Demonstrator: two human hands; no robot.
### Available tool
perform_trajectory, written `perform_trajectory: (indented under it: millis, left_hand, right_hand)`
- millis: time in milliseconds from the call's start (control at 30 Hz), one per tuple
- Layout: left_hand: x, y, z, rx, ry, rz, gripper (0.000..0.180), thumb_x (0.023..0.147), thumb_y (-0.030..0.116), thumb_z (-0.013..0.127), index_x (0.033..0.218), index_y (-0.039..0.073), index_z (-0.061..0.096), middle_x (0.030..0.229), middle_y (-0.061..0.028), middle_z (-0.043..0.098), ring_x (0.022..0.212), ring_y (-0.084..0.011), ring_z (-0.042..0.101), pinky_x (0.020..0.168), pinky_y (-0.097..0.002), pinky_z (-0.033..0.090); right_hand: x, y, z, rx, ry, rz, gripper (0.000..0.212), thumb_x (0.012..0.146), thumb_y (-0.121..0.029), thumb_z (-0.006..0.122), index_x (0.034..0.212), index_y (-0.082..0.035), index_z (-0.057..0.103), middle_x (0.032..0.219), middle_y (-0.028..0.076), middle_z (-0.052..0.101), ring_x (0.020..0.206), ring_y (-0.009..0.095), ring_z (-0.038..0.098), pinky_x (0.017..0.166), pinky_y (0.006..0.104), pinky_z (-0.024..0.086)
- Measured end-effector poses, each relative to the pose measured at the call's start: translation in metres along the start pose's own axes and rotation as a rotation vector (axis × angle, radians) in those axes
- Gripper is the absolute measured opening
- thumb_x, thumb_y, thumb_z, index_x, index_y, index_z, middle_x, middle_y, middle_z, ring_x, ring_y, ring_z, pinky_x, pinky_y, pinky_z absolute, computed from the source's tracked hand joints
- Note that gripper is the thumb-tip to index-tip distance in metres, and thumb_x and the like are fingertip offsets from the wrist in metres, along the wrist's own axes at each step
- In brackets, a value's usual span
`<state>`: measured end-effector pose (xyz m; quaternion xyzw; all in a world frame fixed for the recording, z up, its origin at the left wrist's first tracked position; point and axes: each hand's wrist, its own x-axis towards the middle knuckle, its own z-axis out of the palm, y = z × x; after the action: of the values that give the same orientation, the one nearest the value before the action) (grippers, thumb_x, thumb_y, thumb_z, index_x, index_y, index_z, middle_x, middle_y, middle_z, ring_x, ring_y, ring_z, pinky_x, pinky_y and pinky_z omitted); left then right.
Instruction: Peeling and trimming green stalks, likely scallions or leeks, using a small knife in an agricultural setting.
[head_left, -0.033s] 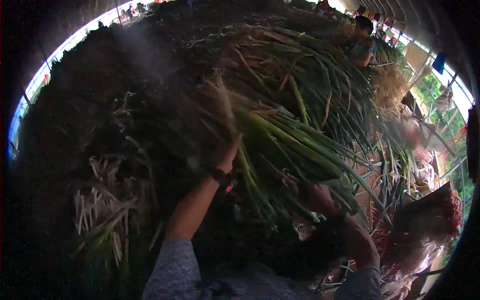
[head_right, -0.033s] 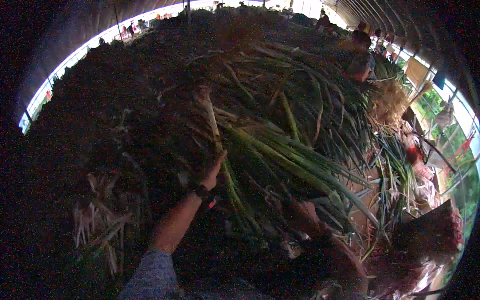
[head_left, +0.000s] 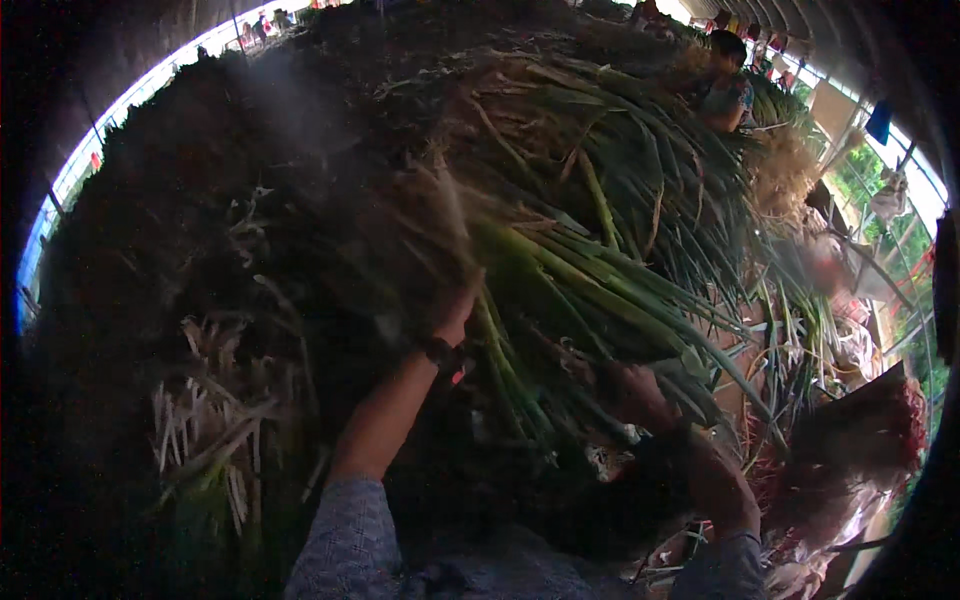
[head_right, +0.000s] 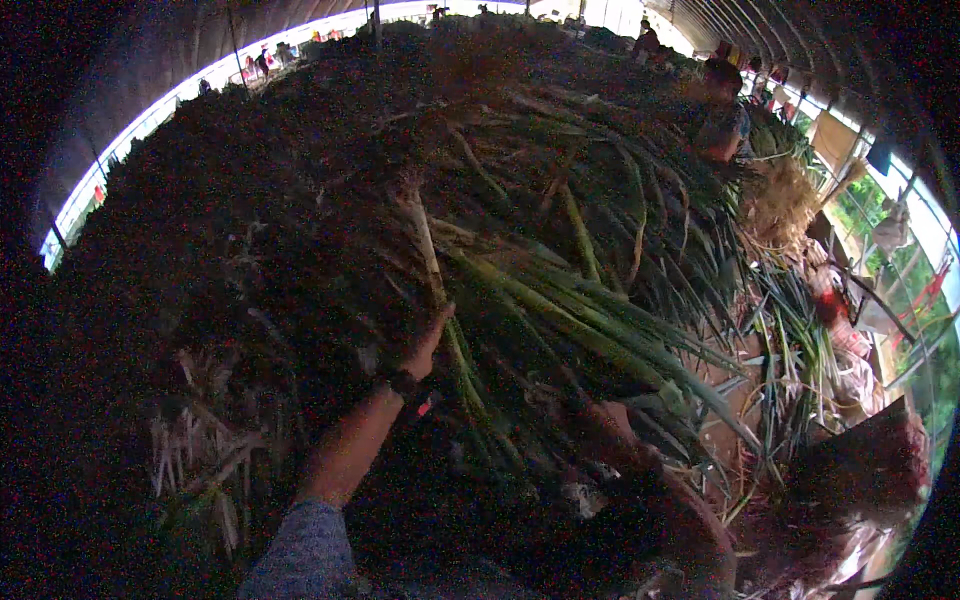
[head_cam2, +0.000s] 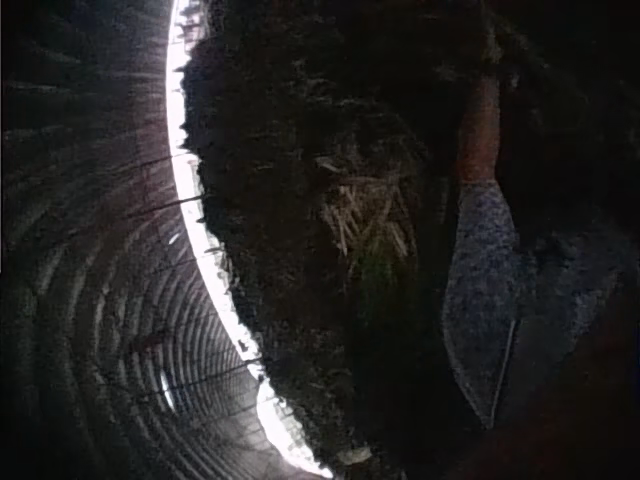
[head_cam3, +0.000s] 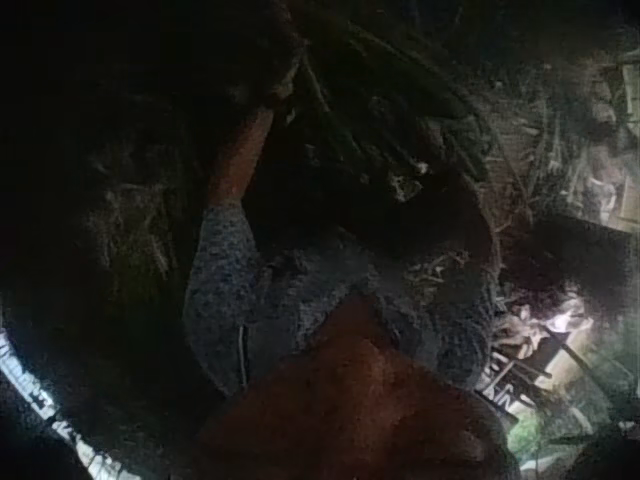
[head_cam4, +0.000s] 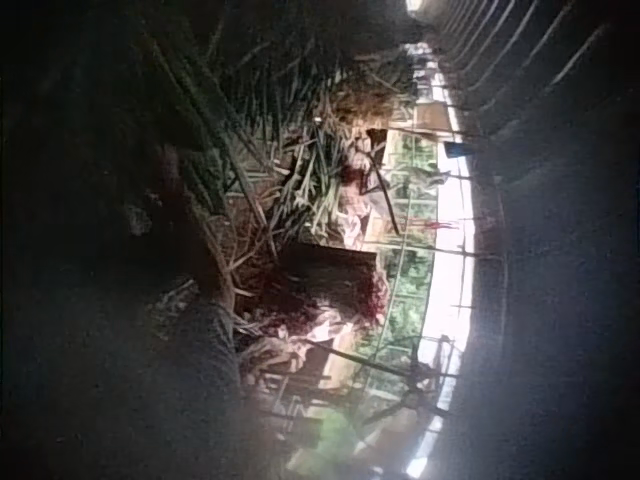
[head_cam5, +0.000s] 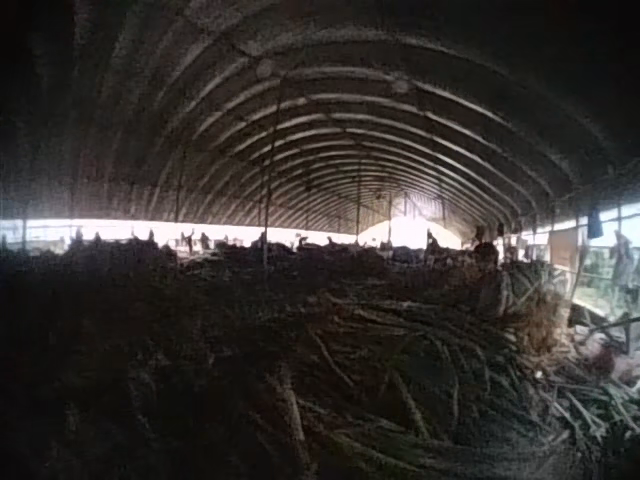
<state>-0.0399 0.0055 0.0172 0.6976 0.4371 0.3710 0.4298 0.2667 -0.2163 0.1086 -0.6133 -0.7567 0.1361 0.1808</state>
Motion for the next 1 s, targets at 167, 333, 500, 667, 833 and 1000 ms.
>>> perform_trajectory:
  millis: [167, 333, 500, 667, 833, 1000]
  left_hand:
    - [0.010, 0.044, -0.013, -0.390, 0.033, -0.329, 0.054, 0.102, 0.036, 0.048, 0.150, 0.016, 0.036, 0.153, -0.0044, 0.033, 0.138, -0.0206, 0.034, 0.113, -0.0391, 0.029]
    - [0.019, 0.043, -0.008, -0.453, 0.039, -0.427, 0.046, 0.103, 0.037, 0.046, 0.145, 0.020, 0.043, 0.139, -0.0037, 0.049, 0.120, -0.0179, 0.049, 0.101, -0.0366, 0.041]
    - [0.036, -0.010, -0.007, -0.666, 0.041, -0.440, 0.038, 0.101, 0.038, 0.049, 0.134, 0.019, 0.052, 0.122, -0.0014, 0.058, 0.102, -0.0147, 0.057, 0.087, -0.0349, 0.048]
    - [0.046, 0.013, 0.013, -0.778, -0.069, -0.483, 0.040, 0.096, 0.043, 0.058, 0.126, 0.016, 0.057, 0.107, 0.0011, 0.063, 0.092, -0.0140, 0.059, 0.078, -0.0350, 0.050]
    - [0.039, 0.044, 0.020, -0.718, -0.043, -0.449, 0.038, 0.092, 0.038, 0.065, 0.120, 0.013, 0.061, 0.104, 0.0006, 0.063, 0.094, -0.0160, 0.057, 0.083, -0.0350, 0.045]
    - [0.041, 0.025, 0.011, -0.444, 0.141, -0.414, 0.038, 0.090, 0.035, 0.068, 0.119, 0.011, 0.062, 0.112, -0.0004, 0.061, 0.105, -0.0162, 0.053, 0.092, -0.0365, 0.042]
  right_hand:
    - [0.017, 0.007, 0.011, 0.016, -0.079, -0.016, 0.021, 0.087, -0.028, 0.061, 0.096, -0.010, 0.066, 0.078, 0.019, 0.066, 0.072, 0.041, 0.065, 0.063, 0.0516, 0.051]
    - [0.022, 0.020, 0.029, -0.041, -0.127, 0.023, 0.029, 0.087, -0.034, 0.060, 0.101, -0.009, 0.064, 0.078, 0.020, 0.066, 0.074, 0.042, 0.065, 0.066, 0.0526, 0.051]
    - [0.039, -0.012, 0.023, -0.072, -0.003, -0.017, 0.035, 0.088, -0.037, 0.059, 0.096, -0.003, 0.063, 0.079, 0.023, 0.066, 0.077, 0.045, 0.064, 0.068, 0.0541, 0.051]
    - [0.045, -0.004, 0.024, -0.035, -0.151, 0.116, 0.039, 0.088, -0.038, 0.059, 0.102, -0.002, 0.061, 0.080, 0.024, 0.066, 0.077, 0.046, 0.064, 0.069, 0.0557, 0.050]
    - [0.043, 0.034, 0.057, -0.039, -0.181, 0.173, 0.042, 0.088, -0.041, 0.060, 0.106, -0.003, 0.060, 0.082, 0.024, 0.067, 0.078, 0.046, 0.064, 0.070, 0.0555, 0.051]
    - [0.045, 0.011, 0.034, 0.024, -0.246, 0.134, 0.038, 0.087, -0.039, 0.061, 0.106, -0.006, 0.059, 0.083, 0.023, 0.067, 0.079, 0.045, 0.065, 0.069, 0.0535, 0.052]
